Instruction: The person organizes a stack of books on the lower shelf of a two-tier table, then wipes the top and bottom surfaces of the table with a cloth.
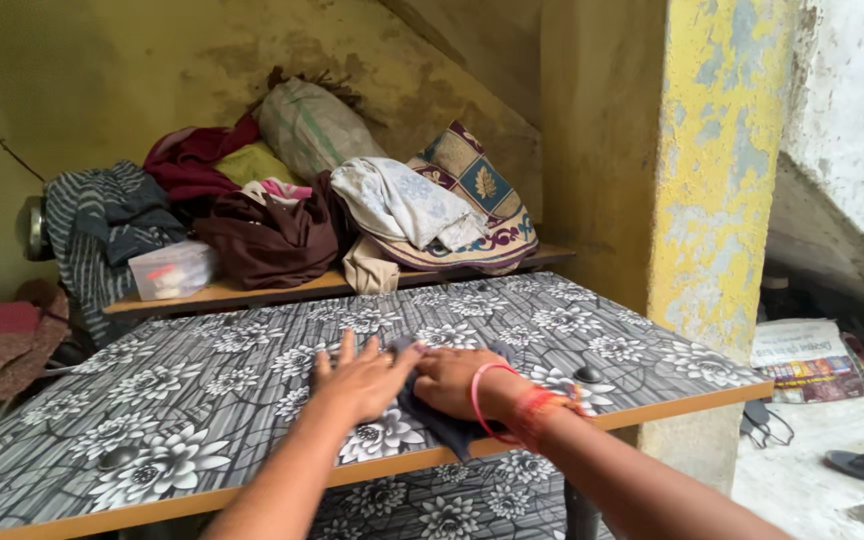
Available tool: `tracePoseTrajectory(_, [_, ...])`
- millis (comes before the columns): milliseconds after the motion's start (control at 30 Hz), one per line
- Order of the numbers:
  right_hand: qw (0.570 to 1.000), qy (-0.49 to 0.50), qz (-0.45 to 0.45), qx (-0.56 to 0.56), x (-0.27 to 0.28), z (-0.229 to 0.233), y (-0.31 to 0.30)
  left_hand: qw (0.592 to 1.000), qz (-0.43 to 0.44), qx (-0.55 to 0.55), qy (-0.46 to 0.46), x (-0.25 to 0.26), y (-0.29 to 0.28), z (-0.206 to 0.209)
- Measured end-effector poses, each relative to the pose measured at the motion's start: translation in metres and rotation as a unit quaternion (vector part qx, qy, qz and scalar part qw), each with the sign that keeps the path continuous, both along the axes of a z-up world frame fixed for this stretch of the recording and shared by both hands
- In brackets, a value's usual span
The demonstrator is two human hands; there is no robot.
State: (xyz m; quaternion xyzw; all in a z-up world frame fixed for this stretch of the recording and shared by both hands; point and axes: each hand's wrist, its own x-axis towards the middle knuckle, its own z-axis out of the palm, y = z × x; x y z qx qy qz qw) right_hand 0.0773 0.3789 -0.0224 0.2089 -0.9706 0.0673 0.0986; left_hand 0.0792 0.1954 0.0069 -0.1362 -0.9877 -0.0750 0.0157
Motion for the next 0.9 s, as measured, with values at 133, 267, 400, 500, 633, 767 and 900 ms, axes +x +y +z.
tracePoseTrajectory(133, [0.994,-0.063,-0.077,-0.035,0.023,0.019,0.014,1.0,0.022,-0.003,0.007,-0.001,-0.04,-0.001])
tracePoseTrajectory(267, [0.981,-0.04,-0.191,0.007,-0.008,0.033,0.017,0.998,0.057,-0.004,0.002,0.003,-0.063,0.002])
tracePoseTrajectory(400, [0.973,-0.071,-0.209,0.066,-0.03,0.031,-0.043,0.992,0.081,0.06,0.081,0.004,-0.074,-0.004])
tracePoseTrajectory(500, [0.996,0.013,0.02,0.09,-0.039,0.017,-0.099,0.978,0.089,0.064,0.18,-0.005,-0.082,-0.004])
tracePoseTrajectory(633, [0.995,0.018,0.086,0.047,-0.031,0.012,-0.141,0.977,0.106,-0.038,0.183,-0.022,-0.124,-0.004])
tracePoseTrajectory(767, [0.986,-0.032,0.162,-0.014,-0.026,0.011,-0.101,0.989,0.142,-0.029,0.003,-0.033,-0.177,-0.002])
tracePoseTrajectory(900, [0.998,-0.032,-0.058,0.024,-0.088,0.01,-0.053,0.988,0.146,-0.046,-0.033,-0.037,-0.202,-0.002])
